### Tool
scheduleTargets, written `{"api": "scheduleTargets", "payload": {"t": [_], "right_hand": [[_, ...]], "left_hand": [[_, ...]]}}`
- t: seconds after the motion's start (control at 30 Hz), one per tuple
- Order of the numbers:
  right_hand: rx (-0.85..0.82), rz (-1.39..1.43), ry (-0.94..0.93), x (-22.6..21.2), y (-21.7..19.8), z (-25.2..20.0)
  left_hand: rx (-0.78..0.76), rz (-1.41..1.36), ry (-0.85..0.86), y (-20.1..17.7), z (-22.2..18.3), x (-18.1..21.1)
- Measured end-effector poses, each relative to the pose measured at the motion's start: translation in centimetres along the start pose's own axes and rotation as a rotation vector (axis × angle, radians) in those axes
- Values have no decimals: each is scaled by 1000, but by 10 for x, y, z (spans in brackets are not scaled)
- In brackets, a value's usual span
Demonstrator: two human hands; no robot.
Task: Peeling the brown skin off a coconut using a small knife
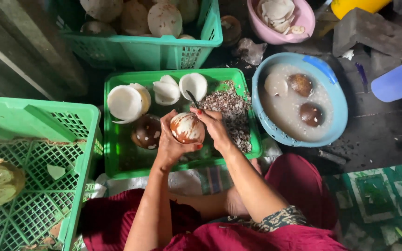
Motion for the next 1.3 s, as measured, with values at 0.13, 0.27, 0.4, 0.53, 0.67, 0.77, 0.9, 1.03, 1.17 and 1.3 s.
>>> {"api": "scheduleTargets", "payload": {"t": [0.13, 0.27, 0.4, 0.53, 0.67, 0.77, 0.9, 1.03, 1.17, 1.3], "right_hand": [[47, 7, 56, -13, -6, -22], [49, -91, -132, 0, -6, -19], [-15, -937, -544, -55, 43, -53], [-41, -373, -29, -35, 15, 13], [-49, -649, -105, -59, 32, -15], [-16, -902, -186, -75, 44, -38], [22, -318, 205, 17, 7, 63], [-65, -805, -178, -55, 39, -18], [-33, -597, -204, -21, 23, 17], [-41, 11, 29, -19, 10, 19]], "left_hand": [[-57, 93, -7, -6, 2, 18], [-8, 284, -130, 0, 3, 31], [30, 330, -46, 7, 13, 1], [-2, 368, -210, 3, 6, 47], [-16, 412, -179, 2, 15, 43], [-5, 402, -153, 8, 15, 26], [40, 365, -173, 5, 5, 45], [74, 362, -158, 6, 11, 19], [33, 360, -51, 5, -1, 35], [129, 453, 41, 11, 0, 29]]}}
Point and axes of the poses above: each hand's wrist, its own z-axis towards the middle knuckle, its own y-axis out of the palm, x = y × z, the point moved 3 cm from there along z, towards the middle knuckle, and after that the axes turned 13 degrees about -x, right-handed, at the moved point
